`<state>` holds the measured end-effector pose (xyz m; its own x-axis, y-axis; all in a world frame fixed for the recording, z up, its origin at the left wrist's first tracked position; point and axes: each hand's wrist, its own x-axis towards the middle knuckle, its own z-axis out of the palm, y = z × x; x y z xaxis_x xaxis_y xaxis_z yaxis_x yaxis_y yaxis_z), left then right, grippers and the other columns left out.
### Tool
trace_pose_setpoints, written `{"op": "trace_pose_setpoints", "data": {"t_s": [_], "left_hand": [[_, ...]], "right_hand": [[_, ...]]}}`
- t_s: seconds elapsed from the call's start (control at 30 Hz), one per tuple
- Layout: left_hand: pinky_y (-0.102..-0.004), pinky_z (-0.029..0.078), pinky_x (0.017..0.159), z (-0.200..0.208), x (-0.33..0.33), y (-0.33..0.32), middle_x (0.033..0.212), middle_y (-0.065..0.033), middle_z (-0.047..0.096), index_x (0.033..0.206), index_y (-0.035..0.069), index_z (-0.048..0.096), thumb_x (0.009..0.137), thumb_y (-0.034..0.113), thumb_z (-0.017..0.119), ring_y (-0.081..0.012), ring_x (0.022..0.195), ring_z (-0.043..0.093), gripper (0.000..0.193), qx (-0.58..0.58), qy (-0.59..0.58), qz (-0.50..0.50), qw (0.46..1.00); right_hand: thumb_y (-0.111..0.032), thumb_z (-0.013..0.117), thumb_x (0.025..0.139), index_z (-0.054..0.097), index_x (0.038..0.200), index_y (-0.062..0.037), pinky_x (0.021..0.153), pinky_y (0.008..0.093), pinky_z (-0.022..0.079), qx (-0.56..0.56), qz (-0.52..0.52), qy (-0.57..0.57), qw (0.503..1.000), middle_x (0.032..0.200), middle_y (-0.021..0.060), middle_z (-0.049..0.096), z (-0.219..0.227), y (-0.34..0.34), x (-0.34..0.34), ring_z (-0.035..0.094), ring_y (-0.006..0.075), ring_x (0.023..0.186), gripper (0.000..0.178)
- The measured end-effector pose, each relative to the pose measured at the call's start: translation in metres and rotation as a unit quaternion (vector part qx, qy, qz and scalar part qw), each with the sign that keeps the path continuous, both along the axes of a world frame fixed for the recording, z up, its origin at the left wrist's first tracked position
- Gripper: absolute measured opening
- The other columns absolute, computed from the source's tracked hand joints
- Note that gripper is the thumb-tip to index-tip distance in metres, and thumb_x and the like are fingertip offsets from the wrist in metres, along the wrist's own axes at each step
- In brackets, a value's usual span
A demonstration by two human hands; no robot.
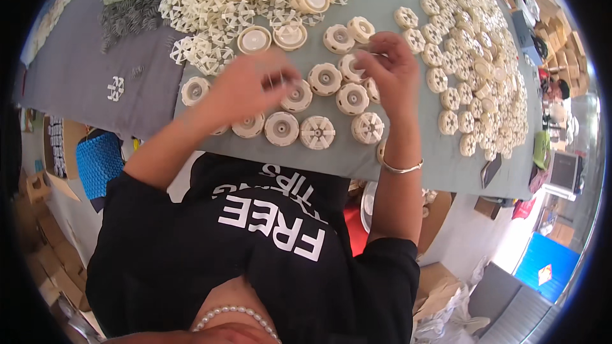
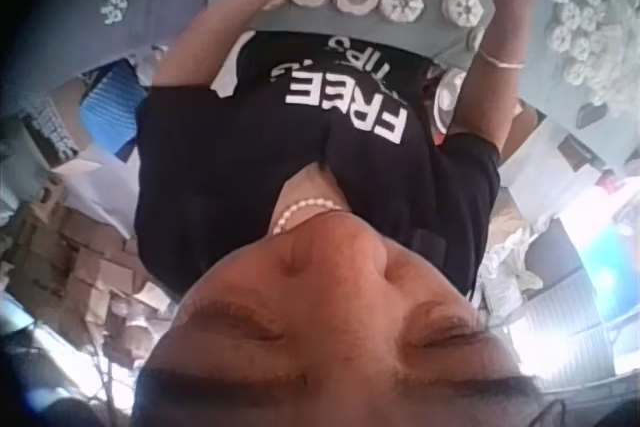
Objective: The person assembles small white plastic components by hand. They pick up a circular base and a cross-shaped insert, fit the insert into the base, and place the completed unit on the table. The person repeats this process for multiple units, occasionally handling small metal springs.
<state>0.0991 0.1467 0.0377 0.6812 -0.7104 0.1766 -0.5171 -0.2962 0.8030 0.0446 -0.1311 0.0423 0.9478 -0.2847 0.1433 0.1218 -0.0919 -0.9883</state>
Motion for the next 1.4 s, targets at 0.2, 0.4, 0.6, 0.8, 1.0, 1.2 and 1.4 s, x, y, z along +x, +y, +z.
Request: {"op": "trace_pose_setpoints", "data": {"t_s": [0.2, 0.4, 0.6, 0.8, 1.0, 1.2, 1.4], "left_hand": [[-0.043, 0.056, 0.092, -0.028, 0.083, -0.077, 0.113, -0.0105, 0.072, 0.119, 0.01, 0.072, 0.094, 0.023, 0.073, -0.0303, 0.106, 0.07, 0.028, 0.039, -0.204, 0.004, 0.978], [-0.046, 0.051, 0.11, -0.041, 0.102, -0.172, 0.139, -0.0156, 0.065, 0.144, 0.01, 0.06, 0.093, 0.04, 0.076, -0.0356, 0.133, 0.06, 0.061, 0.215, -0.227, 0.035, 0.949], [-0.0452, 0.053, 0.106, -0.042, 0.104, -0.196, 0.139, -0.0122, 0.067, 0.142, 0.009, 0.064, 0.084, 0.048, 0.084, -0.0321, 0.13, 0.063, 0.073, 0.176, -0.169, 0.032, 0.969], [-0.0469, 0.051, 0.108, -0.002, -0.043, -0.131, 0.133, -0.0169, 0.068, 0.137, 0.005, 0.066, 0.077, 0.031, 0.092, -0.0364, 0.128, 0.062, 0.071, 0.03, -0.057, -0.187, 0.98], [-0.0488, 0.048, 0.112, -0.021, -0.084, -0.116, 0.136, -0.0143, 0.059, 0.135, 0.004, 0.064, 0.07, 0.021, 0.092, -0.0377, 0.135, 0.053, 0.073, 0.074, -0.146, -0.257, 0.952], [-0.0499, 0.045, 0.116, -0.041, -0.049, -0.13, 0.143, -0.015, 0.057, 0.142, 0.006, 0.062, 0.076, 0.038, 0.091, -0.0381, 0.14, 0.051, 0.079, -0.014, -0.216, -0.278, 0.936], [-0.0506, 0.05, 0.101, 0.013, 0.024, -0.153, 0.126, -0.0177, 0.068, 0.132, 0.004, 0.069, 0.093, 0.051, 0.077, -0.0377, 0.118, 0.064, 0.061, -0.259, -0.33, -0.2, 0.885]], "right_hand": [[-0.004, 0.066, 0.102, 0.064, 0.137, 0.0059, 0.073, 0.0265, 0.056, 0.062, -0.12, 0.005, 0.991, 0.115, 0.0122, 0.071, -0.015, -0.071, -0.023, 0.071, 0.0165, 0.094, 0.037], [-0.009, 0.068, 0.102, 0.069, 0.131, 0.0047, 0.068, 0.0251, 0.053, -0.013, -0.196, 0.061, 0.979, 0.106, 0.0074, 0.073, 0.002, -0.1, -0.071, 0.07, 0.0123, 0.084, 0.032], [-0.011, 0.071, 0.102, 0.07, 0.123, 0.0026, 0.066, 0.0209, 0.048, -0.124, -0.346, 0.114, 0.923, 0.097, 0.0039, 0.072, -0.063, -0.053, -0.161, 0.063, 0.0054, 0.077, 0.025], [0.001, 0.078, 0.091, 0.073, 0.117, -0.002, 0.082, 0.03, 0.054, -0.149, -0.276, 0.05, 0.948, 0.103, 0.007, 0.074, -0.067, -0.045, -0.201, 0.066, 0.0133, 0.09, 0.027], [-0.001, 0.083, 0.08, 0.078, 0.112, -0.0088, 0.085, 0.039, 0.053, -0.366, -0.149, 0.099, 0.913, 0.103, 0.0092, 0.068, -0.043, -0.036, -0.188, 0.064, 0.0295, 0.097, 0.034], [0.0, 0.079, 0.081, 0.077, 0.117, -0.0066, 0.09, 0.0379, 0.052, -0.323, -0.146, 0.09, 0.931, 0.106, 0.0113, 0.067, -0.051, -0.041, -0.189, 0.064, 0.0289, 0.1, 0.036], [0.002, 0.076, 0.08, 0.074, 0.117, 0.0026, 0.088, 0.0399, 0.053, -0.379, -0.186, -0.015, 0.906, 0.111, 0.0168, 0.071, -0.043, -0.016, -0.184, 0.067, 0.0318, 0.096, 0.038]]}}
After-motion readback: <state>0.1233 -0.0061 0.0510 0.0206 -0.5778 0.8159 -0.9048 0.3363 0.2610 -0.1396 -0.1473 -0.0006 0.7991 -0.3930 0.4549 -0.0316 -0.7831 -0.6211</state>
